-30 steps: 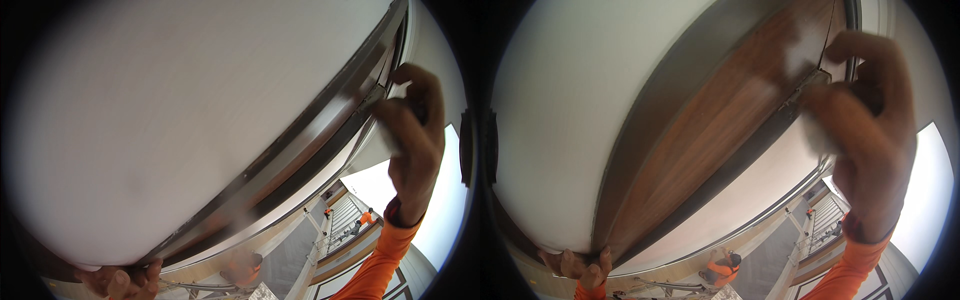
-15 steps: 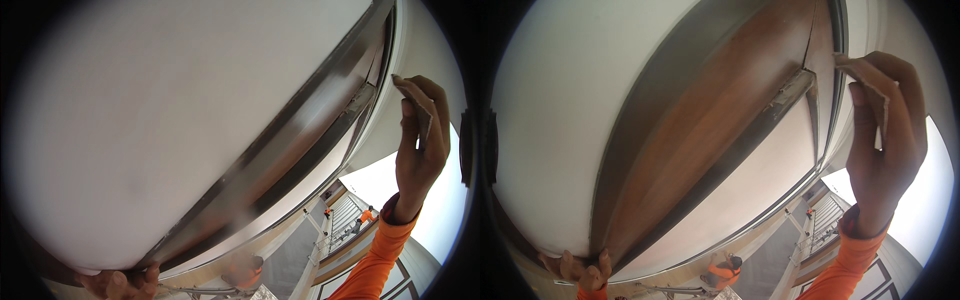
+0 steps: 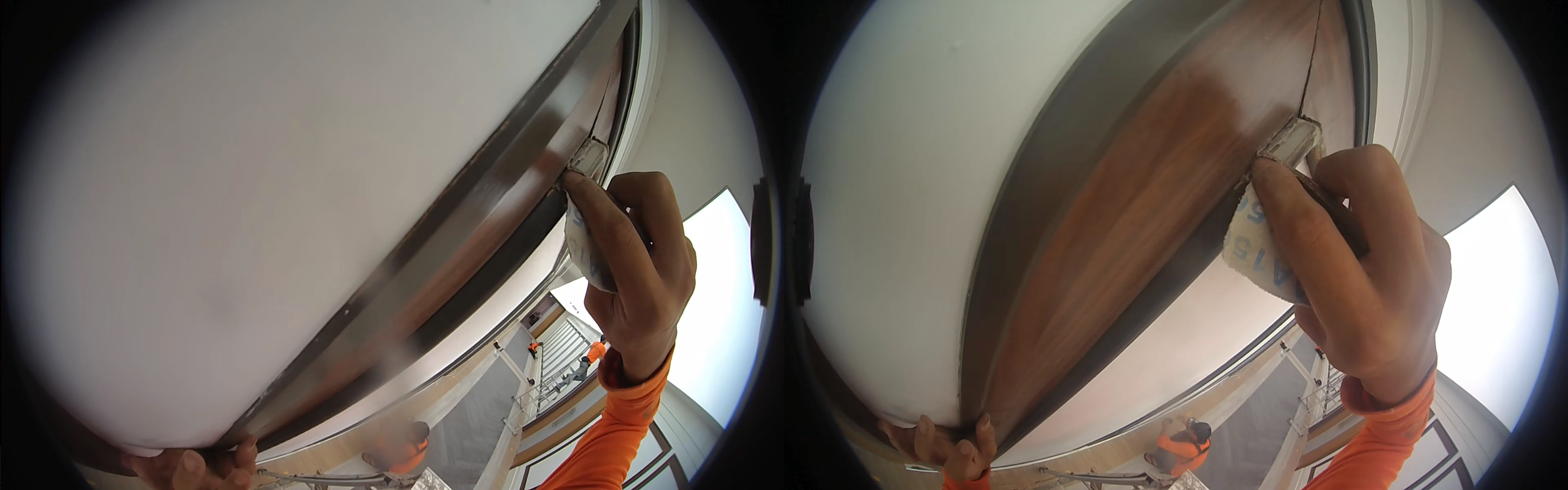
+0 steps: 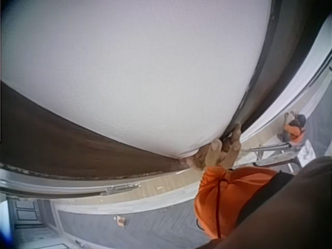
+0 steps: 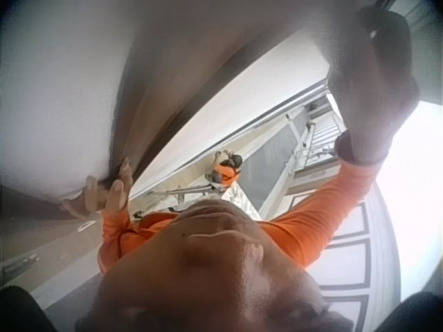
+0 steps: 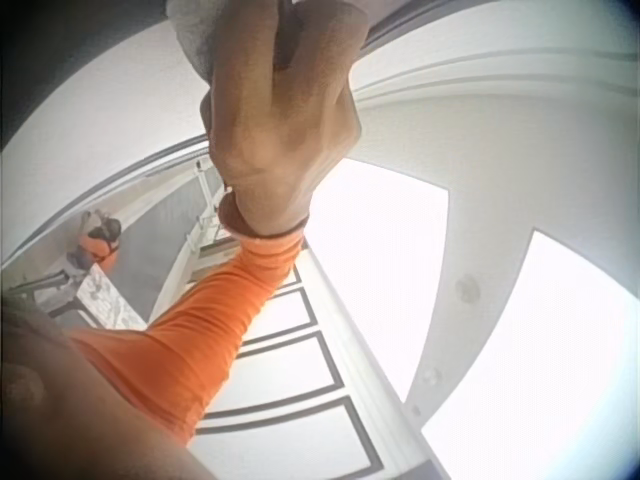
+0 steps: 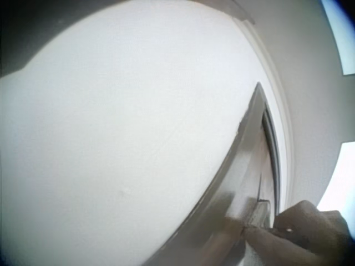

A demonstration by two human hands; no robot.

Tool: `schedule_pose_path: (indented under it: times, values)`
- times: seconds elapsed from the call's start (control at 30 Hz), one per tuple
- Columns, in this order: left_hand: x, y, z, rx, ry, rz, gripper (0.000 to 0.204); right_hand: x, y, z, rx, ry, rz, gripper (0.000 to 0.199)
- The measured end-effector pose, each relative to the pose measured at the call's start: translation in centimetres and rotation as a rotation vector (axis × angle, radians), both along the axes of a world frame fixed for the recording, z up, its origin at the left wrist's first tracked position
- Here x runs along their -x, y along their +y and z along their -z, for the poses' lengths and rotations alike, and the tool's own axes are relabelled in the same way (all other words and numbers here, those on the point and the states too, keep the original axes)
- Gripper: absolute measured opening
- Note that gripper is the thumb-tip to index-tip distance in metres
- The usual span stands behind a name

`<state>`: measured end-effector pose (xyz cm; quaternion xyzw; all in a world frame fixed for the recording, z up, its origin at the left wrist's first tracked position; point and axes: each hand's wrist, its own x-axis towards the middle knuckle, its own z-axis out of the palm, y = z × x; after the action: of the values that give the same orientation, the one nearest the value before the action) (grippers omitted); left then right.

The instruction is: The person uses a small abrasive pad to scrub and wipe a narrow window frame or trim. They repeatedly rub the same section of the frame, focusing on a small area along the edge.

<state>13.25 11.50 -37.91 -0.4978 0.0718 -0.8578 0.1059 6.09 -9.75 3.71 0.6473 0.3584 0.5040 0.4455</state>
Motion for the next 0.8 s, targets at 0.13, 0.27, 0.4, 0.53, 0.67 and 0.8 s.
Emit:
schedule_pose_path:
  times: [0.13, 0.27, 0.4, 0.53, 0.67, 0.8]
  values:
    - [-0.2, -0.2, 0.6, 0.001, 0.011, 0.023, 0.041, -0.1, 0.3, -1.9, 0.07, -0.053, 0.011, 0.048]
    - [0.2, -0.6, -0.1, 0.052, 0.079, 0.042, 0.042, -0.3, 0.4, -0.3, 0.09, -0.048, 0.023, 0.045]
    - [-0.2, -1.2, -0.3, 0.08, 0.109, 0.079, 0.043, -1.0, 0.4, -0.7, 0.111, -0.134, 0.056, 0.045]
    - [-0.8, -1.0, -0.1, 0.073, 0.105, 0.077, 0.044, -1.3, 0.2, -0.9, 0.143, -0.117, 0.043, 0.043]
    - [-0.9, -1.0, 0.0, 0.066, 0.102, 0.049, 0.045, -1.7, -0.2, -0.1, 0.133, -0.111, 0.036, 0.043]
    - [-1.6, -0.7, -0.4, 0.057, 0.093, 0.053, 0.046, -2.1, 0.4, -1.4, 0.138, -0.139, 0.047, 0.044]
